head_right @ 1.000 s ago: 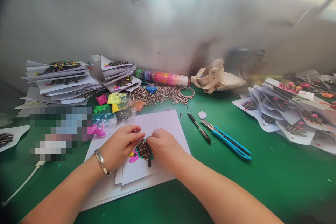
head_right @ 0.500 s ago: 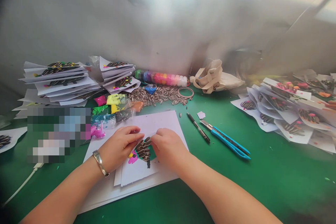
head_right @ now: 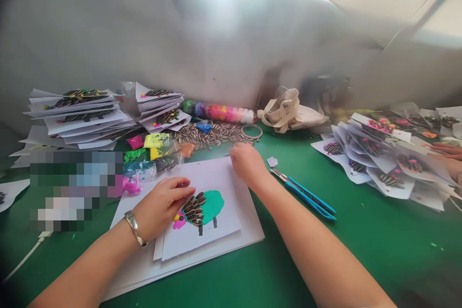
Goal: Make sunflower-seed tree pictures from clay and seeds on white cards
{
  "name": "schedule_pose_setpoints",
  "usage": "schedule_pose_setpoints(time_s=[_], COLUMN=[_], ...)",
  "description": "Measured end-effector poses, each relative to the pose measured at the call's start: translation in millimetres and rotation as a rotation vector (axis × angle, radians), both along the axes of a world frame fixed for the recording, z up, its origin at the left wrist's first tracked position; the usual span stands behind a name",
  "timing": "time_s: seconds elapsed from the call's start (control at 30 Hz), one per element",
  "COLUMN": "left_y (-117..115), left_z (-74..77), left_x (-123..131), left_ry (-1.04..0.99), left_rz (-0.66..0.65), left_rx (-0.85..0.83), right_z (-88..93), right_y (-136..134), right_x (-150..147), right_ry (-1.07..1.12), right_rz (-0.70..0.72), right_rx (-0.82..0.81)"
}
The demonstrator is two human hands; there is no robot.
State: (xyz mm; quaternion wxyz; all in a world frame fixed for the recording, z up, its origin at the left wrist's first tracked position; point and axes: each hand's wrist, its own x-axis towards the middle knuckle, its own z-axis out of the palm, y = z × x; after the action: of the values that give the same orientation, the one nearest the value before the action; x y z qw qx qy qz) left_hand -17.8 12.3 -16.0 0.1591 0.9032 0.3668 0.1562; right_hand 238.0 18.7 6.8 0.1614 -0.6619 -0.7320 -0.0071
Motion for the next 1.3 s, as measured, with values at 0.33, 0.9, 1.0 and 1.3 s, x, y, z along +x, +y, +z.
schedule_pose_setpoints(time_s=[0.33,0.9,1.0,1.3], left_y=[-0.7,0.3,0.3,-1.0], left_z=[-2.0,-3.4,-2.4,1.6], left_x=[-0.3,0.0,0.3,2.0], left_ry=[-0.031,-0.063,-0.052,-0.003], left_rz=[0.006,0.0,0.002,0.01], left_rx=[0.002,0.006,0.001,-0.031], right_z=[-25.8,-17.0,-21.5,-24.9], right_y=[32.2,-82.0,-78.1,-78.4], right_x=[-5.7,-50.3,-52.9,-56.7], right_ry=[-0.111,0.517,0.46,0.325], right_rz=[-0.036,0.264,0.286,0.296], right_rx=[-0.023,-0.104,-0.062,0.006])
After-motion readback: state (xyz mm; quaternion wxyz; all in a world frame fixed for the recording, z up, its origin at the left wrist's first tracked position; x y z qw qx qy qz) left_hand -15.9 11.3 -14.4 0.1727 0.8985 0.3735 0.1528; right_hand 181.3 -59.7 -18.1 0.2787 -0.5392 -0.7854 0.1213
